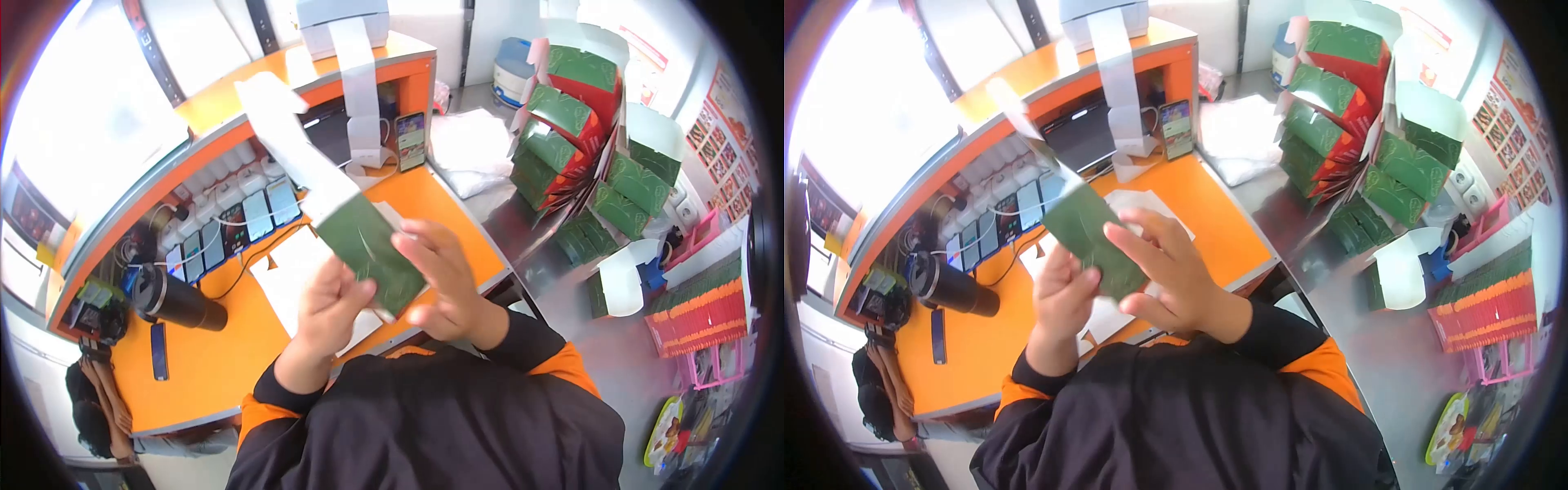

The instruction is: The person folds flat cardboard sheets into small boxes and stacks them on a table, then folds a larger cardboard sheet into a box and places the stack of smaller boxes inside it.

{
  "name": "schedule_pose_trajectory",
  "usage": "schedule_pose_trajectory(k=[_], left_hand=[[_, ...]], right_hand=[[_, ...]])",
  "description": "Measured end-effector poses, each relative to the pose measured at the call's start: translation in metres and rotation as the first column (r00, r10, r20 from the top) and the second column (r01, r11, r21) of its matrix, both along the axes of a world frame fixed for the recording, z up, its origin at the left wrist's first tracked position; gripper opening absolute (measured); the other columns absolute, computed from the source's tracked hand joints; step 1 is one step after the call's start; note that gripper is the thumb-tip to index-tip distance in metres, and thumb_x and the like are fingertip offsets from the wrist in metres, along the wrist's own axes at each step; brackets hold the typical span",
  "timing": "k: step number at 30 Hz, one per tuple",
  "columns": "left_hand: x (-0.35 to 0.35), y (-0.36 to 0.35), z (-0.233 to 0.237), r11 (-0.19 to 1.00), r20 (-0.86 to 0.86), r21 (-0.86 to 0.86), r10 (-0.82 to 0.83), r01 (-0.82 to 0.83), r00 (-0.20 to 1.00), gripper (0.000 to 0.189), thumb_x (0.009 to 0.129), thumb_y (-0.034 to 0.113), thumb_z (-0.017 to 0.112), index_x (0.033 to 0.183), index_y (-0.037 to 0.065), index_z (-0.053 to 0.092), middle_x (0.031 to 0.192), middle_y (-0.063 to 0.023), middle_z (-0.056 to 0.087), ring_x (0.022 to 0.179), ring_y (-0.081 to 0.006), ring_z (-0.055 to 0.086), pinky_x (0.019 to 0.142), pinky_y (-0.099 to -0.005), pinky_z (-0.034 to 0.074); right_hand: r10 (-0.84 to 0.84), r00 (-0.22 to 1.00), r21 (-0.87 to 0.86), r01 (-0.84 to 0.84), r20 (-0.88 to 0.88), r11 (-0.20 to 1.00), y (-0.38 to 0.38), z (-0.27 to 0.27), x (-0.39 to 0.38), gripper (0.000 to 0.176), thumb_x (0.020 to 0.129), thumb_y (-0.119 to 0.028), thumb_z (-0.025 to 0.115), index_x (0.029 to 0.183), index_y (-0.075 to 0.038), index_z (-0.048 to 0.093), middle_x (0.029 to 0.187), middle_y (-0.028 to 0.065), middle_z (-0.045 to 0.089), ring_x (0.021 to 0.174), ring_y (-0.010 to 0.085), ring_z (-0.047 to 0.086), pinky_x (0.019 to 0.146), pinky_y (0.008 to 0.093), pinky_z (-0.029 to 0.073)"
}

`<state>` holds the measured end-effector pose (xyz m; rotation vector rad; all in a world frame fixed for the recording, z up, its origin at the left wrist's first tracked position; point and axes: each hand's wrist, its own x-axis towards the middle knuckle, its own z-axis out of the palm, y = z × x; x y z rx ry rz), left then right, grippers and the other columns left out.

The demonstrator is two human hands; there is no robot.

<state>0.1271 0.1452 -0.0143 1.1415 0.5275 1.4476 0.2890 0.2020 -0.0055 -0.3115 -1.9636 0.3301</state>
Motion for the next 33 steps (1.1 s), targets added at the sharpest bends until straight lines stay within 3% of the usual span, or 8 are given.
schedule_pose_trajectory(k=[2, 5, 10, 12, 18, 21, 28, 33], left_hand=[[-0.023, -0.011, 0.004, 0.976, -0.208, -0.087, -0.216, 0.201, 0.954, 0.047, 0.082, -0.011, 0.043, 0.127, -0.003, 0.036, 0.109, -0.0122, 0.058, 0.097, -0.0175, 0.059, 0.075, -0.0267, 0.049], [-0.034, -0.016, 0.017, 0.65, -0.082, -0.308, -0.746, 0.695, 0.661, 0.048, 0.077, -0.015, 0.043, 0.124, -0.006, 0.039, 0.103, -0.0134, 0.061, 0.094, -0.0164, 0.06, 0.076, -0.0247, 0.047], [-0.014, -0.004, -0.008, 0.536, 0.199, -0.284, -0.779, 0.795, 0.595, 0.05, 0.073, -0.017, 0.046, 0.122, -0.007, 0.041, 0.11, -0.0148, 0.058, 0.1, -0.0182, 0.057, 0.082, -0.0267, 0.045], [-0.009, 0.004, -0.027, 0.384, 0.295, -0.192, -0.855, 0.903, 0.426, 0.051, 0.072, -0.016, 0.048, 0.122, -0.006, 0.041, 0.111, -0.0143, 0.057, 0.102, -0.0182, 0.056, 0.084, -0.0272, 0.045], [-0.001, 0.008, -0.022, 0.461, 0.096, -0.325, -0.853, 0.826, 0.513, 0.05, 0.071, -0.006, 0.059, 0.119, -0.006, 0.045, 0.114, -0.0116, 0.055, 0.108, -0.0192, 0.051, 0.091, -0.03, 0.04], [0.005, 0.003, -0.02, 0.462, 0.241, -0.283, -0.814, 0.84, 0.529, 0.051, 0.07, -0.004, 0.061, 0.119, -0.006, 0.045, 0.113, -0.0114, 0.055, 0.108, -0.0195, 0.051, 0.091, -0.0302, 0.039], [0.008, 0.002, -0.028, 0.48, 0.248, -0.265, -0.804, 0.836, 0.54, 0.05, 0.07, -0.004, 0.065, 0.116, -0.006, 0.047, 0.109, -0.0113, 0.057, 0.105, -0.0199, 0.053, 0.089, -0.0299, 0.04], [0.012, 0.004, -0.032, 0.492, 0.079, -0.22, -0.852, 0.842, 0.518, 0.051, 0.071, -0.001, 0.066, 0.117, -0.007, 0.046, 0.105, -0.011, 0.058, 0.1, -0.0192, 0.055, 0.089, -0.0301, 0.041]], right_hand=[[0.186, 0.981, 0.038, -0.184, -0.056, 0.982, 0.005, 0.015, 0.022, 0.041, 0.088, -0.031, 0.049, 0.116, -0.002, 0.055, 0.112, 0.0201, 0.053, 0.093, 0.0325, 0.056, 0.081, 0.0361, 0.044], [0.039, 0.916, 0.034, -0.057, 0.398, 0.998, 0.0, 0.06, 0.036, 0.039, 0.084, -0.029, 0.056, 0.114, -0.004, 0.055, 0.101, 0.013, 0.06, 0.083, 0.0266, 0.061, 0.068, 0.0323, 0.05], [-0.044, 0.851, -0.001, 0.053, 0.524, 0.999, -0.005, 0.066, 0.044, 0.029, 0.076, -0.02, 0.064, 0.101, -0.008, 0.058, 0.087, 0.0074, 0.059, 0.075, 0.0241, 0.059, 0.06, 0.0331, 0.048], [0.141, 0.846, 0.054, -0.197, 0.515, 0.979, -0.007, 0.059, 0.038, 0.025, 0.074, -0.017, 0.065, 0.096, -0.009, 0.058, 0.083, 0.0044, 0.055, 0.075, 0.0225, 0.058, 0.06, 0.0334, 0.048], [0.406, 0.656, -0.156, -0.406, 0.637, 0.901, -0.005, 0.061, 0.042, 0.02, 0.075, -0.015, 0.064, 0.093, -0.009, 0.059, 0.085, 0.0018, 0.054, 0.077, 0.0198, 0.058, 0.06, 0.0318, 0.048], [0.356, 0.878, -0.075, -0.351, 0.319, 0.933, -0.003, 0.065, 0.046, 0.02, 0.075, -0.016, 0.065, 0.094, -0.009, 0.06, 0.086, 0.0016, 0.054, 0.077, 0.019, 0.058, 0.06, 0.0317, 0.048], [0.246, 0.88, 0.028, -0.281, 0.406, 0.959, -0.006, 0.056, 0.049, 0.02, 0.075, -0.017, 0.065, 0.094, -0.01, 0.061, 0.088, 0.0034, 0.056, 0.077, 0.0198, 0.059, 0.061, 0.0317, 0.048], [0.534, 0.64, -0.217, -0.509, 0.553, 0.833, -0.008, 0.053, 0.052, 0.022, 0.076, -0.018, 0.064, 0.095, -0.007, 0.061, 0.088, 0.0052, 0.056, 0.078, 0.0239, 0.059, 0.067, 0.034, 0.048]])
